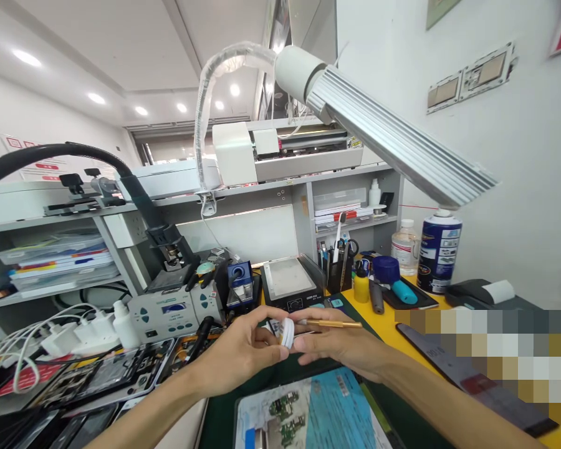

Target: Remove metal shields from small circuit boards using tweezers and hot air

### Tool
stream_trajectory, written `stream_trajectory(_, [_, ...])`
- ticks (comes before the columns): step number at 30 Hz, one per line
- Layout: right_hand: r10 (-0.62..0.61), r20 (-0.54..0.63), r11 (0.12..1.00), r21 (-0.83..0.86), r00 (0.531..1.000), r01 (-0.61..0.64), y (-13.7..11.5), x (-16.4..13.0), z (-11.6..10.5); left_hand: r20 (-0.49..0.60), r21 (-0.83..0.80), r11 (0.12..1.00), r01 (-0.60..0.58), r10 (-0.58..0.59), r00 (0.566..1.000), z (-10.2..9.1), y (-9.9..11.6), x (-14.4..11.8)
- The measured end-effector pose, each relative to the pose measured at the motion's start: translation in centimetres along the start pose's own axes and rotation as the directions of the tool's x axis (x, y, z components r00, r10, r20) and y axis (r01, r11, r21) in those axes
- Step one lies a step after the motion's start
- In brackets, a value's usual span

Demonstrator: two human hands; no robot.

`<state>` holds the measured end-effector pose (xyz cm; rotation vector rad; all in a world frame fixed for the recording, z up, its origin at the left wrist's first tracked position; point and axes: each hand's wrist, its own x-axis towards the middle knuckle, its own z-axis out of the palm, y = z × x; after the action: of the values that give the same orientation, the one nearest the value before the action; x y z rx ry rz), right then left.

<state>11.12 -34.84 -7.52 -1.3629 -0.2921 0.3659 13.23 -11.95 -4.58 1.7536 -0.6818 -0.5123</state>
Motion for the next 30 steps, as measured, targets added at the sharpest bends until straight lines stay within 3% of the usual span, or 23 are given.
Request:
stream_trajectory(6, [0.005,-0.025,1.0,0.007,1.0,-0.005,0.4,0.2,0.4,-0.015,-0.053,0.998,-0.027,0.026,1.0,0.4,-0.9,0.3])
stream_trajectory(13, [-0.056,-0.069,0.998,-0.032,0.996,0.054,0.3,0.3,0.6,0.027,-0.11,0.994,-0.027,0.03,0.999,0.7,0.1,0.6])
stream_trajectory(24, [-0.086,-0.03,0.996,-0.034,0.996,0.085,0.4,0.1,0.7,0.019,-0.082,0.996,-0.019,0.02,1.0,0.1,0.0,0.1])
stream_trajectory(30, [-0.075,-0.032,0.995,-0.06,0.997,0.073,0.5,0.3,0.5,-0.061,0.123,0.992,-0.029,0.036,0.998,0.5,0.4,-0.2])
